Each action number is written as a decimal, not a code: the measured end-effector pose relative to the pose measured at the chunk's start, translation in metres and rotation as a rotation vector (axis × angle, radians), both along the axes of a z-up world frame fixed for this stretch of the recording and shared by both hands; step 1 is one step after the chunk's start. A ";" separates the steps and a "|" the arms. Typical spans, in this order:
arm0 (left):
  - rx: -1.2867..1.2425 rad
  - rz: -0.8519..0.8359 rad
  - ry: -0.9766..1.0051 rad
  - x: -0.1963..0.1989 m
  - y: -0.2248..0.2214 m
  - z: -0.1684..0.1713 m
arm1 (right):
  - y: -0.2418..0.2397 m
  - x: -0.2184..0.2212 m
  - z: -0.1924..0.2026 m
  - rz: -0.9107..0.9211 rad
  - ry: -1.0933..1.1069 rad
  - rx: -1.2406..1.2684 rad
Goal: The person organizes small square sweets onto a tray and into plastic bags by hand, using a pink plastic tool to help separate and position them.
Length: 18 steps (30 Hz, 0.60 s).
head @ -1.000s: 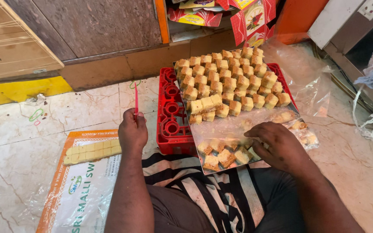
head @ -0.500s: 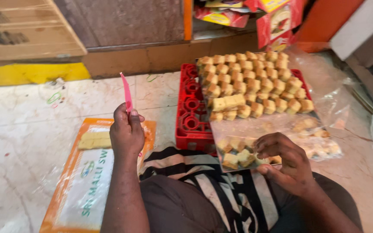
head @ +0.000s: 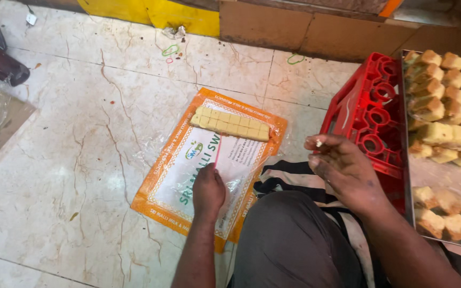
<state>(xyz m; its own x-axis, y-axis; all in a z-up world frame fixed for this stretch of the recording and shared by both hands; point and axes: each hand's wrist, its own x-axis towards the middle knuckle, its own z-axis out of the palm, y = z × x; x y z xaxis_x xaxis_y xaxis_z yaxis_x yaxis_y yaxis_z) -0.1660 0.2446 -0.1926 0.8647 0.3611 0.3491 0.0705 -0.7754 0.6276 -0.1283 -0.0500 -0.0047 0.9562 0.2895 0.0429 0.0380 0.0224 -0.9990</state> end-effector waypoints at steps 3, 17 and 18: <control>0.113 -0.032 -0.013 0.010 -0.008 0.004 | 0.022 0.035 -0.041 -0.010 0.145 -0.101; 0.736 -0.709 0.113 0.192 0.024 0.064 | 0.057 0.085 -0.198 0.073 0.382 -0.167; 0.743 -0.724 0.165 0.198 0.021 0.063 | 0.059 0.085 -0.198 0.106 0.417 -0.211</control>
<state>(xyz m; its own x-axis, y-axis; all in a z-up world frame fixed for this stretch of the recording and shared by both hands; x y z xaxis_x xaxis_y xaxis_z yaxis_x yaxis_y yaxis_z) 0.0324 0.2656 -0.1294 0.8455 -0.5182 0.1287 -0.5227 -0.8525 0.0013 -0.0434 0.0088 -0.2030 0.8441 0.3471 -0.4087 -0.3590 -0.2005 -0.9116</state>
